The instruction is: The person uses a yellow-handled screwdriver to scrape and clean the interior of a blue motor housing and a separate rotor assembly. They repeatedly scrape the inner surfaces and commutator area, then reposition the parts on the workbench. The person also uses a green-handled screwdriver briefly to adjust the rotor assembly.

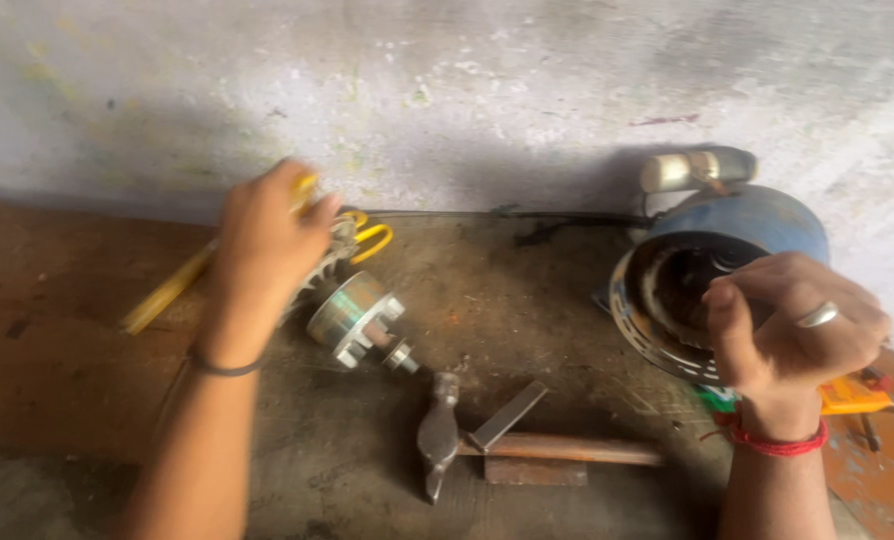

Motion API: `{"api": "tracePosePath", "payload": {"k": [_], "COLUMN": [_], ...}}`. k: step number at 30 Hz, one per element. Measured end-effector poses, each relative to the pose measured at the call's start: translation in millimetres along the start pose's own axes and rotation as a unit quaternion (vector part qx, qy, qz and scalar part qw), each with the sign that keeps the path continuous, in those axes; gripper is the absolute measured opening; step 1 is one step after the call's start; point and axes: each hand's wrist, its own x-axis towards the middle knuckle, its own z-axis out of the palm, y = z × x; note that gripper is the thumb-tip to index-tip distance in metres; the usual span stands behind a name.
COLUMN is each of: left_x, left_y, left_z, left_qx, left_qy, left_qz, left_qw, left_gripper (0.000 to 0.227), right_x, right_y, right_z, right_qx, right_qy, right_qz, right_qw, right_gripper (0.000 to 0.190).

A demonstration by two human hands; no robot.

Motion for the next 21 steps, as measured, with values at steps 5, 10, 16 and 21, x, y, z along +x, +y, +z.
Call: {"api": "tracePosePath", "payload": {"k": [5, 10, 16, 21], "left_x": [-35, -76, -46, 26], "left_y": [112, 171, 117, 19], "left_z": [29, 43, 58, 29], "left_qx": [-0.363, -0.445, -0.435, 0.148], "left_qy": [-0.045, -0.157, -0.079, -0.042], "left_qz": [0.211, 0.304, 0.369, 0.089], "left_qw": [0.907, 0.828, 0.817, 0.984], "left_gripper": [0.026, 0.025, 0.056, 0.097], "right_x": [-11, -41, -64, -57], "right_y": [-8, -15, -1, -4], "right_z": [46, 89, 94, 98], "right_qx": [0.159, 0.197, 0.190, 0.197], "right_qy": [-0.137, -0.177, -0.137, -0.133], "right_qz": [-0.019, 0.134, 0.282, 0.276], "right_qw": [0.978, 0.955, 0.930, 0.931], "right_gripper": [0.008, 0.015, 0.025, 0.032]}}
